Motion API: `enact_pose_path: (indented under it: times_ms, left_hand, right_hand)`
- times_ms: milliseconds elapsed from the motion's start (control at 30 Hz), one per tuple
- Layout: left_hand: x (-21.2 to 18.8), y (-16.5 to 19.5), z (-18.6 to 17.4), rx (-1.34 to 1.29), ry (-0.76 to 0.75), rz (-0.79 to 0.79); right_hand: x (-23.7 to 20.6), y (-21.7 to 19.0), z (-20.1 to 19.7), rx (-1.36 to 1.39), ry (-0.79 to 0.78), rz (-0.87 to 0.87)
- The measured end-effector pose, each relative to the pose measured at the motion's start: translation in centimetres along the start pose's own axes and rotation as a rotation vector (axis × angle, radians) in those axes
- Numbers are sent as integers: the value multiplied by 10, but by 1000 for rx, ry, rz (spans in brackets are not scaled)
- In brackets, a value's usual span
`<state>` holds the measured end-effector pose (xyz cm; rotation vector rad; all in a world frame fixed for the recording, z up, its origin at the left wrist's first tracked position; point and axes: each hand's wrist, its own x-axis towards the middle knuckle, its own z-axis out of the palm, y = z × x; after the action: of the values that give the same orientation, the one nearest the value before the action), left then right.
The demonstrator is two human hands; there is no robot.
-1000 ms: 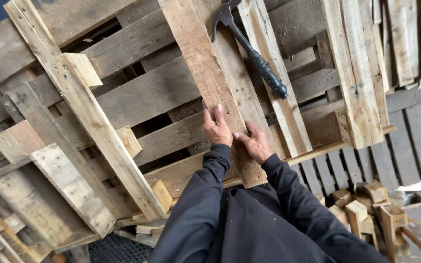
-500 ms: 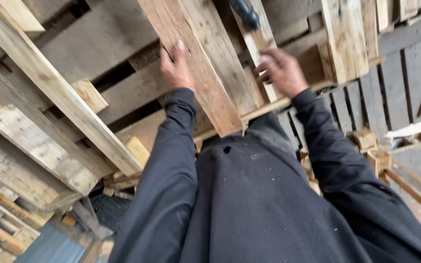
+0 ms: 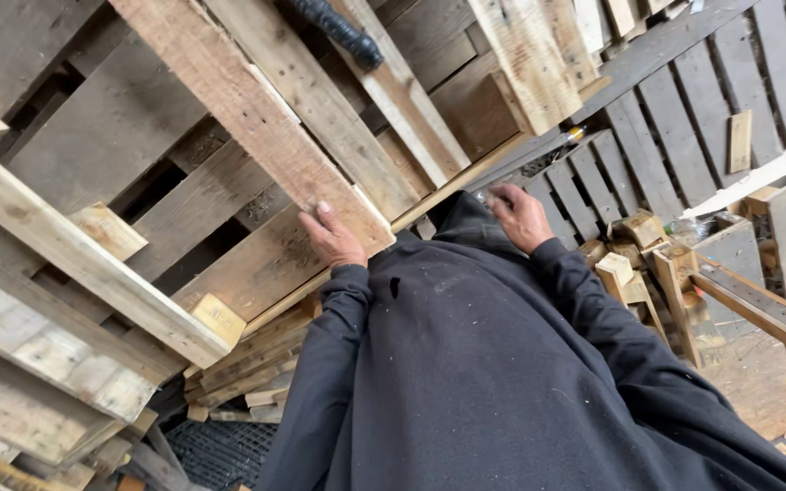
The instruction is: The person assembles a wooden crate by placing planks onto a pallet frame and securing them with nails. They use a hammer to drive nails into the wood and occasionally adjust the planks to fit the frame.
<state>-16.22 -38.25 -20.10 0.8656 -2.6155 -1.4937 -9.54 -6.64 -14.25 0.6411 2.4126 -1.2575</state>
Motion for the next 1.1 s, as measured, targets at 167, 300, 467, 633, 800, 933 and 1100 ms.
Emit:
enact_pose_path:
  times_ms: [167, 300, 467, 633, 800, 933, 1100]
  left_hand:
    - [2, 7, 2, -23, 15, -77]
    - [5, 0, 0, -62, -26, -89]
    - [13, -8, 4, -63, -9, -102]
    - [9, 18, 1, -121, -4, -70]
    - [31, 79, -8, 134, 171, 249]
    - [94, 125, -4, 636, 172, 285]
    - [147, 155, 14, 589, 112, 284]
  right_hand:
    - [44, -8, -42, -383, 448, -447]
    - [107, -19, -72, -640, 444, -591]
    - [133, -20, -78, -640, 163, -310]
    - [131, -31, -76, -789, 289, -404]
    - [123, -75, -79, -834, 370, -401]
    - [120, -131, -50, -376, 331, -656]
    - [159, -208, 8, -222, 67, -644]
